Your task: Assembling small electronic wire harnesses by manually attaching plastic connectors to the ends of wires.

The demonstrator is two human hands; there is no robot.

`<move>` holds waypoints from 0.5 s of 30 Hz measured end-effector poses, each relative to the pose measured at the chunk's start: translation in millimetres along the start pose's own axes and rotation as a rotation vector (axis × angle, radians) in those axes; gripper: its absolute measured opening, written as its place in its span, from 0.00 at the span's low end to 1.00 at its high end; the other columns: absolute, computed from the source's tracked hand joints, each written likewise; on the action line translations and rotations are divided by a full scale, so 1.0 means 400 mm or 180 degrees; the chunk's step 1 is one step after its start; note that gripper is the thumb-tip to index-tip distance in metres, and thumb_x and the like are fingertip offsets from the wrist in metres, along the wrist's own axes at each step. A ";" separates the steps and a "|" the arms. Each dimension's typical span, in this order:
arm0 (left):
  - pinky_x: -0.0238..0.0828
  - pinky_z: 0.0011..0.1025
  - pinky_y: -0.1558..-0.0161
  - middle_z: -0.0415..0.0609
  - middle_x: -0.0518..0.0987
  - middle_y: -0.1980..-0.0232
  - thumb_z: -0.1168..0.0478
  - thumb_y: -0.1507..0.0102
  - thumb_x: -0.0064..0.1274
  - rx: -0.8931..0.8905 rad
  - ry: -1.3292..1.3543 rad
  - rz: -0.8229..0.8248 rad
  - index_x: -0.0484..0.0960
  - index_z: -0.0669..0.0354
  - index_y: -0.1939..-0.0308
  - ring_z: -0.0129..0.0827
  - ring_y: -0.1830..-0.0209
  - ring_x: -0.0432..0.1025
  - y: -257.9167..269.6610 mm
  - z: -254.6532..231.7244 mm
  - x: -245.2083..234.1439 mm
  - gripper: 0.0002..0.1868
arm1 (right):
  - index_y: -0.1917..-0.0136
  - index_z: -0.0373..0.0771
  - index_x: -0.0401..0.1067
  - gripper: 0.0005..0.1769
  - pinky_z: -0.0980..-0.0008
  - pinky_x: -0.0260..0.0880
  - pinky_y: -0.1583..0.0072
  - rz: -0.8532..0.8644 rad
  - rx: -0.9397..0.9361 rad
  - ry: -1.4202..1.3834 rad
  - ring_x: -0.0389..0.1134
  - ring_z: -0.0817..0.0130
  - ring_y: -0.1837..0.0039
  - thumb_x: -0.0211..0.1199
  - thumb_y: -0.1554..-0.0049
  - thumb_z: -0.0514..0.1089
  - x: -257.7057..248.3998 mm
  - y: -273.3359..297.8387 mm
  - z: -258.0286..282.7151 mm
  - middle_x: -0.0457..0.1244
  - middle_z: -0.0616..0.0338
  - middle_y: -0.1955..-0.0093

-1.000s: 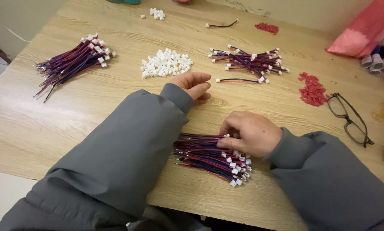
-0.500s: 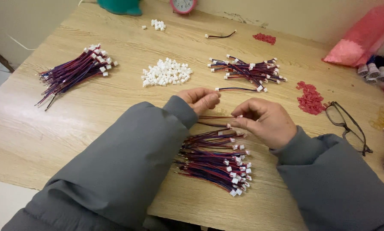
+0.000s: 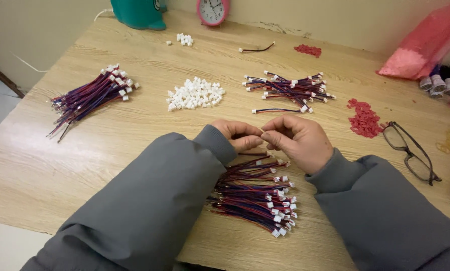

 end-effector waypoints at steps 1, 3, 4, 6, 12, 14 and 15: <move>0.78 0.28 0.58 0.53 0.84 0.68 0.58 0.44 0.65 0.0004 -0.0014 0.0004 0.85 0.59 0.56 0.30 0.65 0.77 -0.001 0.003 -0.001 0.14 | 0.52 0.32 0.75 0.11 0.76 0.73 0.59 -0.0008 -0.0009 -0.0009 0.72 0.70 0.62 0.69 0.48 0.38 0.003 -0.002 0.001 0.68 0.52 0.66; 0.77 0.31 0.57 0.53 0.83 0.67 0.60 0.40 0.60 -0.0141 -0.0130 -0.0037 0.86 0.58 0.58 0.33 0.64 0.77 -0.004 0.015 -0.005 0.09 | 0.55 0.33 0.76 0.08 0.75 0.73 0.62 -0.0104 -0.0095 -0.0030 0.72 0.68 0.65 0.69 0.48 0.37 0.002 -0.005 0.007 0.68 0.51 0.68; 0.77 0.31 0.57 0.53 0.83 0.67 0.60 0.40 0.60 -0.0137 -0.0141 -0.0031 0.86 0.58 0.58 0.33 0.64 0.77 -0.014 0.035 -0.011 0.09 | 0.55 0.33 0.76 0.08 0.75 0.73 0.62 -0.0115 -0.0101 -0.0037 0.72 0.68 0.65 0.69 0.48 0.37 -0.010 -0.011 0.004 0.68 0.51 0.68; 0.77 0.32 0.59 0.53 0.83 0.67 0.57 0.40 0.60 -0.0048 -0.0265 -0.0123 0.86 0.54 0.59 0.35 0.62 0.78 -0.031 0.073 -0.026 0.08 | 0.54 0.33 0.76 0.06 0.74 0.73 0.62 -0.0267 -0.0133 -0.0004 0.70 0.70 0.65 0.67 0.46 0.36 -0.040 -0.017 0.000 0.67 0.52 0.67; 0.76 0.33 0.56 0.51 0.84 0.66 0.55 0.43 0.60 -0.0199 -0.0631 -0.0482 0.87 0.50 0.61 0.35 0.61 0.78 -0.047 0.063 -0.108 0.09 | 0.51 0.29 0.72 0.07 0.71 0.72 0.63 -0.0556 -0.0173 0.0207 0.69 0.64 0.67 0.64 0.42 0.35 -0.183 -0.053 -0.067 0.64 0.49 0.68; 0.76 0.31 0.57 0.50 0.84 0.67 0.55 0.43 0.60 -0.0250 -0.0662 -0.0495 0.87 0.50 0.62 0.33 0.63 0.78 -0.032 0.043 -0.110 0.09 | 0.51 0.33 0.75 0.08 0.68 0.71 0.56 -0.0515 -0.0457 0.0904 0.70 0.61 0.60 0.67 0.44 0.39 -0.173 -0.055 -0.041 0.65 0.50 0.64; 0.76 0.29 0.59 0.48 0.84 0.68 0.55 0.44 0.60 -0.0311 -0.0681 -0.0490 0.87 0.50 0.62 0.31 0.64 0.77 -0.025 0.037 -0.107 0.08 | 0.52 0.38 0.77 0.09 0.64 0.69 0.50 -0.0475 -0.0719 0.1609 0.70 0.58 0.53 0.70 0.46 0.42 -0.164 -0.051 -0.024 0.67 0.51 0.59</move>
Point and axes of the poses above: each hand's wrist, its own y-axis away from the middle knuckle, its own x-axis out of the palm, z = x × y, the point moved 6 cm from there along -y, towards the middle knuckle
